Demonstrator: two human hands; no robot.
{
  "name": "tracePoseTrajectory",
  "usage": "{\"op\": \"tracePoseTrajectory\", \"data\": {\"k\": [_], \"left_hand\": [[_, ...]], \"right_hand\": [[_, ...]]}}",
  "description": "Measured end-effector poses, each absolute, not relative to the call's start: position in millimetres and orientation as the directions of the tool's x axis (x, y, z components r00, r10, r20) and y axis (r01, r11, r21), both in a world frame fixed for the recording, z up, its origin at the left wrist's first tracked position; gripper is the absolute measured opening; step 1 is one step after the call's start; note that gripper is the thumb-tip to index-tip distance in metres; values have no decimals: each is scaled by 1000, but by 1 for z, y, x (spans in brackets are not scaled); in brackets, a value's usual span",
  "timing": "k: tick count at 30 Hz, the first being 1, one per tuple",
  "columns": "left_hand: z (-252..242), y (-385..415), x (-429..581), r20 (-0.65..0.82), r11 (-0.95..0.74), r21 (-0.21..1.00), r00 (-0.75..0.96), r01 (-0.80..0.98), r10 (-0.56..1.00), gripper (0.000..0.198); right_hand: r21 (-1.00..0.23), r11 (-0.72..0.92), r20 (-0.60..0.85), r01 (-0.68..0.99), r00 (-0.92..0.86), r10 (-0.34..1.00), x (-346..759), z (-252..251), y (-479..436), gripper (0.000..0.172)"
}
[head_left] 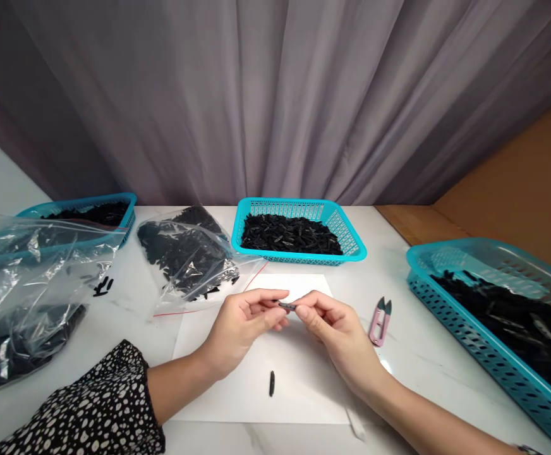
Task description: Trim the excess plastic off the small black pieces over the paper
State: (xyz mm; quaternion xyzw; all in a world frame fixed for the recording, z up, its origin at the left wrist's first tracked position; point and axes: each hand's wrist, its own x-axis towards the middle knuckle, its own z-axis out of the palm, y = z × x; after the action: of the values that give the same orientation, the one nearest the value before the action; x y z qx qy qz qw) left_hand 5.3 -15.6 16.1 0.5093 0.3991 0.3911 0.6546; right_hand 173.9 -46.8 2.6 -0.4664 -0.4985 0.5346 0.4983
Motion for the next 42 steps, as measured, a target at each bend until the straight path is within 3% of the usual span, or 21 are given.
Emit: {"op": "tracePoseTrajectory", "data": {"k": [4,6,10,13,16,18,20,24,27,30,33,35,37,39,42], "left_hand": [[15,-16,7,-154,226,964,401,-140,903,26],[14,-15,7,-169,255,951,395,-175,903,28],[11,-14,6,-210,321,926,434,-200,876,31],[10,-15,6,-237,362,915,489,-179,840,33],[11,-16,5,-257,400,901,535,-169,805,38],[12,-15,4,-265,418,891,548,-175,794,41],[13,-13,3,-280,440,880,550,-182,787,44],[14,-11,2,-300,478,850,541,-222,786,44],[15,-12,2,-285,483,837,549,-257,786,40],[15,-13,2,-276,490,831,570,-264,774,38],[14,-14,2,-285,498,829,574,-254,767,37],[13,-14,2,-299,505,828,569,-244,766,38],[13,-13,2,-311,508,830,564,-230,765,40],[13,-13,2,-321,508,834,560,-215,764,41],[13,-12,2,-325,501,844,559,-193,763,42]], "right_hand": [[-995,-5,15,-100,-199,980,170,10,-52,29],[-998,48,43,29,-180,983,175,14,-45,27],[-913,184,231,364,89,969,197,19,-1,17],[-779,308,441,547,127,889,213,20,41,37],[-639,321,427,699,-24,904,224,23,59,58],[-520,349,448,779,-99,889,231,28,51,56],[-402,424,475,812,-211,854,236,32,30,43],[-249,614,132,749,-602,788,236,31,-21,31],[-211,623,-68,753,-647,759,231,25,-44,28],[-225,618,-102,753,-649,754,232,20,-47,28],[-268,631,33,728,-647,761,237,15,-43,29],[-324,643,256,694,-589,766,239,11,-41,23],[-363,647,548,670,-408,730,239,8,-42,14],[-387,653,776,652,-153,612,236,5,-47,14],[-449,695,842,562,6,540,227,4,-58,22]]}}
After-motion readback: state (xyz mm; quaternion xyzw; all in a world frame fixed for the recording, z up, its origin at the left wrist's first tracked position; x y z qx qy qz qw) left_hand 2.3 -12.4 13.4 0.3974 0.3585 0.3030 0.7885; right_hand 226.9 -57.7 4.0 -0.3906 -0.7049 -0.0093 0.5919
